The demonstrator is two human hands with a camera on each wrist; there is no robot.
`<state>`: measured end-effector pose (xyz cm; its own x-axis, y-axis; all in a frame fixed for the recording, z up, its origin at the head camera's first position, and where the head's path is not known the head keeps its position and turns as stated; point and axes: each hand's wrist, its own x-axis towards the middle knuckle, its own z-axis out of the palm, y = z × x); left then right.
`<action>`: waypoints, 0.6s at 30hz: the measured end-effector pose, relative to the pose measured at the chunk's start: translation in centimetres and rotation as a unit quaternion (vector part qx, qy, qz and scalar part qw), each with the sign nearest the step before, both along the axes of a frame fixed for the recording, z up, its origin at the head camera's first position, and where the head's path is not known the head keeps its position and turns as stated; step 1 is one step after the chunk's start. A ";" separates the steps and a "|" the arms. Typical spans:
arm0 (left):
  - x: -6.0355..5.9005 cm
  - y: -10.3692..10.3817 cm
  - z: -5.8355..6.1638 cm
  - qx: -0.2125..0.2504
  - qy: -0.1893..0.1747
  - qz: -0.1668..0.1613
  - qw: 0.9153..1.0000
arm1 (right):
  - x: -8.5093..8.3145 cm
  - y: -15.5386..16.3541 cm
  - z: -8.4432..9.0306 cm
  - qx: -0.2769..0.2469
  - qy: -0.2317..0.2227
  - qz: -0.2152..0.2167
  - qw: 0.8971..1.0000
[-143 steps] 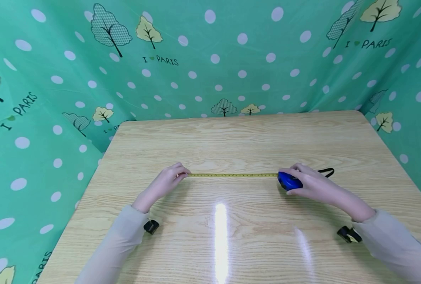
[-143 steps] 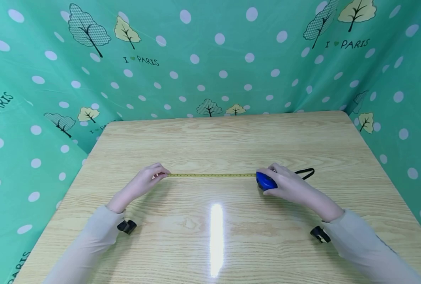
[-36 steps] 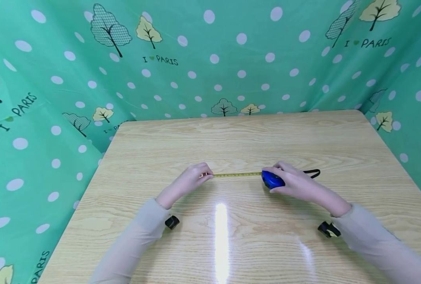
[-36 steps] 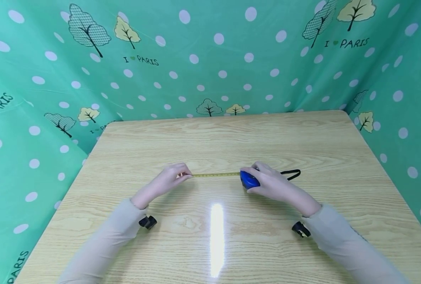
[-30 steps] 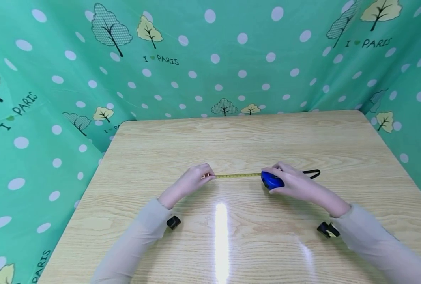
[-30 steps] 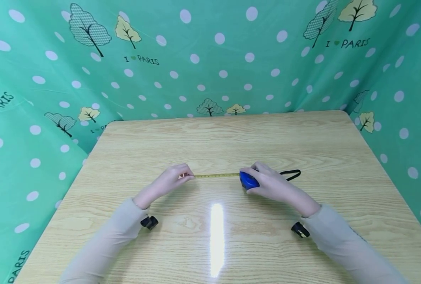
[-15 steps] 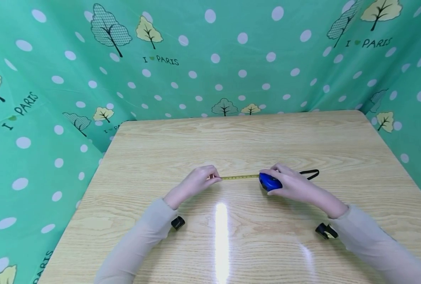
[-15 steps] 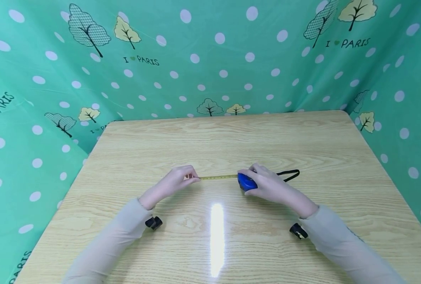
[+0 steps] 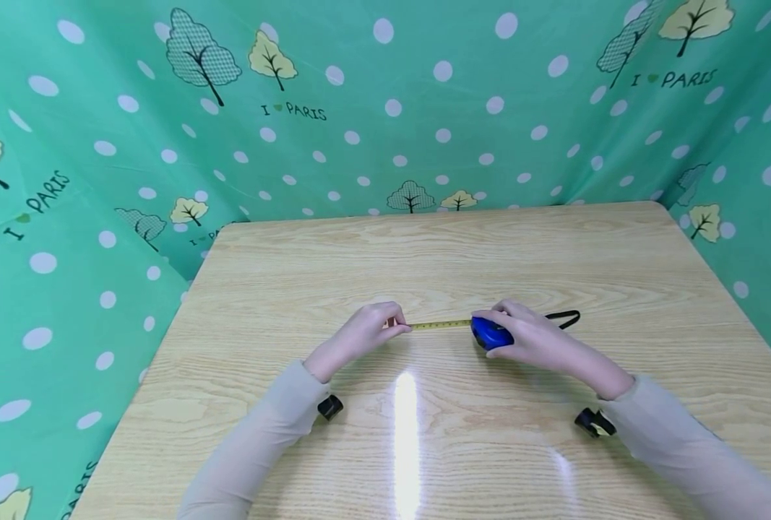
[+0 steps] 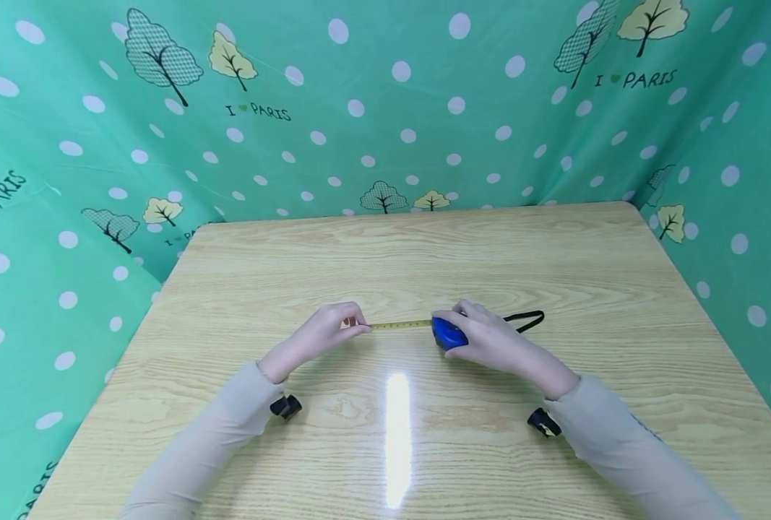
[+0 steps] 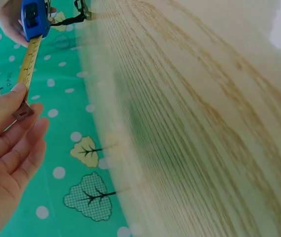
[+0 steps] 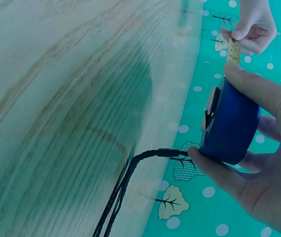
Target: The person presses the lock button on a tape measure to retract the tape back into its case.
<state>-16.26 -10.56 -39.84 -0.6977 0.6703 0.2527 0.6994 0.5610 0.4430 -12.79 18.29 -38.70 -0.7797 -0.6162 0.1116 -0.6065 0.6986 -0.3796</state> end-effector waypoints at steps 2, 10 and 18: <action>0.0 0.0 -0.1 -0.002 0.001 -0.001 1.000 | 0.0 0.0 0.0 0.000 -0.001 0.000 1.000; -0.1 0.4 -0.3 0.009 0.017 -0.017 1.000 | 0.0 -0.1 0.1 0.002 -0.008 -0.002 1.000; 0.0 0.6 -0.4 0.007 0.008 -0.020 1.000 | 0.0 -0.4 0.0 0.002 0.005 0.003 1.000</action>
<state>-16.25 -9.98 -40.21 -0.6659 0.6943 0.2730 0.7284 0.5258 0.4393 -12.75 17.90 -38.66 -0.7746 -0.6215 0.1170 -0.6146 0.6963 -0.3707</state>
